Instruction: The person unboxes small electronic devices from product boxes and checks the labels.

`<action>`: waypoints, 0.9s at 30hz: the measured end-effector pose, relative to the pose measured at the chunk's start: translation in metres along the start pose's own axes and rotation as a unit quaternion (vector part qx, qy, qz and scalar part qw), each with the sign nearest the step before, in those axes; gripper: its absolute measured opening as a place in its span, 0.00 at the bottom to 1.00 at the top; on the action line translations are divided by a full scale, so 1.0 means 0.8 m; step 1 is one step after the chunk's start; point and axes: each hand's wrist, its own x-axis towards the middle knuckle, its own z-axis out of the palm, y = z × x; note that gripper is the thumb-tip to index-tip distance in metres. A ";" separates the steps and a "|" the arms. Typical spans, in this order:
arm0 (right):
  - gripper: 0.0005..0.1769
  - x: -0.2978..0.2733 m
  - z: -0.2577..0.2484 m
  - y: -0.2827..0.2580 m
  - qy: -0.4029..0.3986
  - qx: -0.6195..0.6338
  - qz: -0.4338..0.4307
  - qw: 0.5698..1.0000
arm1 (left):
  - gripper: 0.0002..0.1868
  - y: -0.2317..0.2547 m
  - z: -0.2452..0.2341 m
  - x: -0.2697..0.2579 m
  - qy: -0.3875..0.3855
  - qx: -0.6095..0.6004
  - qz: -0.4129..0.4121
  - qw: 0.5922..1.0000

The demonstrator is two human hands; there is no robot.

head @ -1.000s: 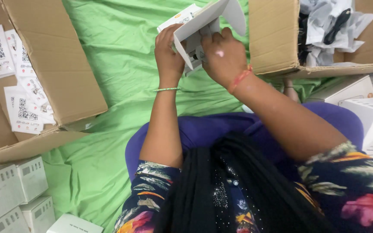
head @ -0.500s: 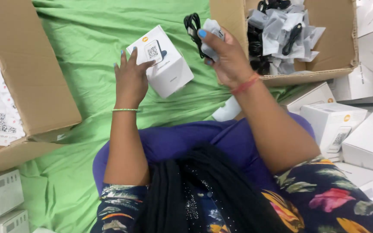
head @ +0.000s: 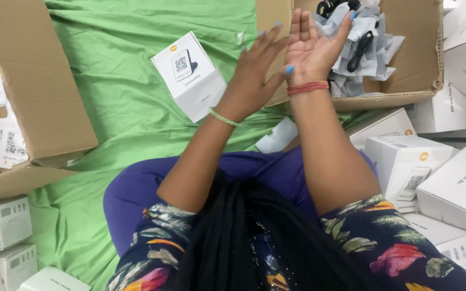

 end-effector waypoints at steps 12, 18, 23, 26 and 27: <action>0.51 -0.055 -0.086 0.128 -0.457 -0.838 -0.106 0.280 | 0.49 -0.212 -0.047 -0.212 0.024 0.067 -0.317 0.946; 0.59 -0.062 -0.085 0.136 -0.378 -0.902 -0.008 0.209 | 0.61 -0.230 -0.007 -0.196 -0.074 0.079 -0.371 0.922; 0.53 -0.020 -0.111 0.128 -0.475 -0.809 -0.027 0.346 | 0.60 -0.243 -0.029 -0.197 -0.002 -0.024 -0.349 0.937; 0.40 -0.030 -0.061 0.120 -0.411 -0.794 -0.014 0.449 | 0.50 -0.216 -0.068 -0.178 0.135 -0.056 -0.344 0.927; 0.33 -0.036 -0.048 0.115 -0.350 -0.789 -0.007 0.505 | 0.45 -0.204 -0.078 -0.174 0.224 -0.101 -0.326 0.913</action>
